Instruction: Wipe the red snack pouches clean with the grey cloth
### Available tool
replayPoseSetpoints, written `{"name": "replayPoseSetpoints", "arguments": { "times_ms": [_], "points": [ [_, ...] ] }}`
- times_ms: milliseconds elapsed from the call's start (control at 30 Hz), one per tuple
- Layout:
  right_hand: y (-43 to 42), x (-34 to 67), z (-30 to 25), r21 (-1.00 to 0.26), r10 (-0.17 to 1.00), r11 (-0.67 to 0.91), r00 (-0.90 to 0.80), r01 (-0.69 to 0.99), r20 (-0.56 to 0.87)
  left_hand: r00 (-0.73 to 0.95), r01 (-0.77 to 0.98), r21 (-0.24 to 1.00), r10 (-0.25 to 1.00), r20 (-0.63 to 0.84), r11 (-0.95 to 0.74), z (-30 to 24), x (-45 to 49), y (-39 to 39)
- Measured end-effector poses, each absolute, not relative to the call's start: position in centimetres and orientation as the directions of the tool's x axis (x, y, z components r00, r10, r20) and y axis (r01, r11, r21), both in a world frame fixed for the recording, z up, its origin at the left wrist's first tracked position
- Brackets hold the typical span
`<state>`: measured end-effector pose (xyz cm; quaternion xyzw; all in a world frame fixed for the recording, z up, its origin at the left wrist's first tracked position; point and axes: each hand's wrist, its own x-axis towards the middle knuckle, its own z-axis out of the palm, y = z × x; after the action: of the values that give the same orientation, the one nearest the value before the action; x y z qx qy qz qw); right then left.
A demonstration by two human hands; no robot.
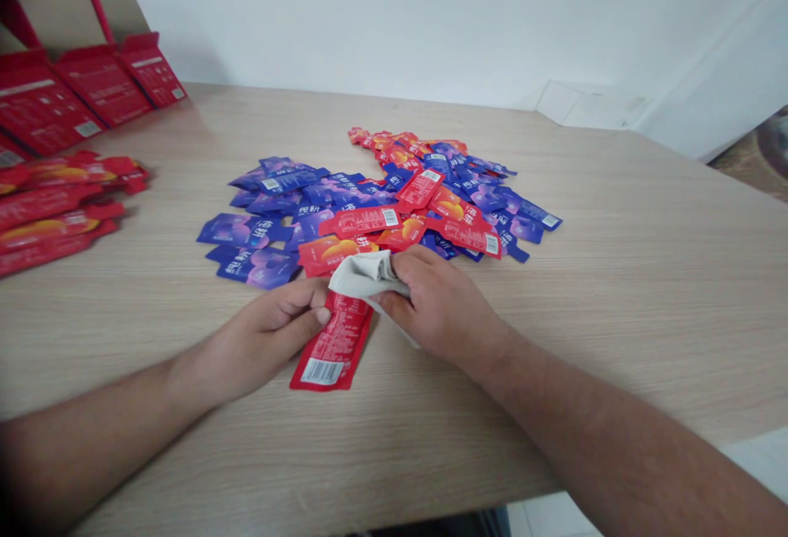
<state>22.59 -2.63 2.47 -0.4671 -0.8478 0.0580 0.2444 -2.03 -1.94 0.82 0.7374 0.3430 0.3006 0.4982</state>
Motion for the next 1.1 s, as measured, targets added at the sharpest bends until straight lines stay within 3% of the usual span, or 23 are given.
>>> {"name": "replayPoseSetpoints", "arguments": {
  "times_ms": [200, 367, 533, 700, 900, 1100],
  "points": [
    [-2.80, 22.48, 2.42, -0.337, 0.783, 0.622, -0.547, 0.707, 0.298, 0.609, 0.217, 0.934, 0.787, 0.097, -0.283, 0.82, -2.06, -1.91],
    [-2.49, 22.59, 2.28, -0.303, 0.814, 0.558, -0.438, 0.772, 0.382, 0.581, 0.200, 0.946, 0.808, 0.093, -0.253, 0.57, -2.14, -1.99],
    [-2.67, 22.51, 2.32, -0.325, 0.785, 0.619, -0.542, 0.715, 0.300, 0.613, 0.213, 0.931, 0.783, 0.109, -0.296, 0.73, -2.13, -1.93],
    [-2.40, 22.70, 2.19, -0.295, 0.815, 0.553, -0.433, 0.779, 0.384, 0.587, 0.187, 0.945, 0.802, 0.112, -0.269, 0.71, -2.15, -2.04],
    [-2.62, 22.52, 2.34, -0.333, 0.788, 0.615, -0.544, 0.715, 0.288, 0.608, 0.217, 0.929, 0.786, 0.111, -0.299, 0.73, -2.13, -1.98],
    [-2.38, 22.66, 2.39, -0.306, 0.813, 0.564, -0.451, 0.767, 0.368, 0.590, 0.210, 0.939, 0.801, 0.100, -0.271, 0.58, -2.17, -1.98]
  ]
}}
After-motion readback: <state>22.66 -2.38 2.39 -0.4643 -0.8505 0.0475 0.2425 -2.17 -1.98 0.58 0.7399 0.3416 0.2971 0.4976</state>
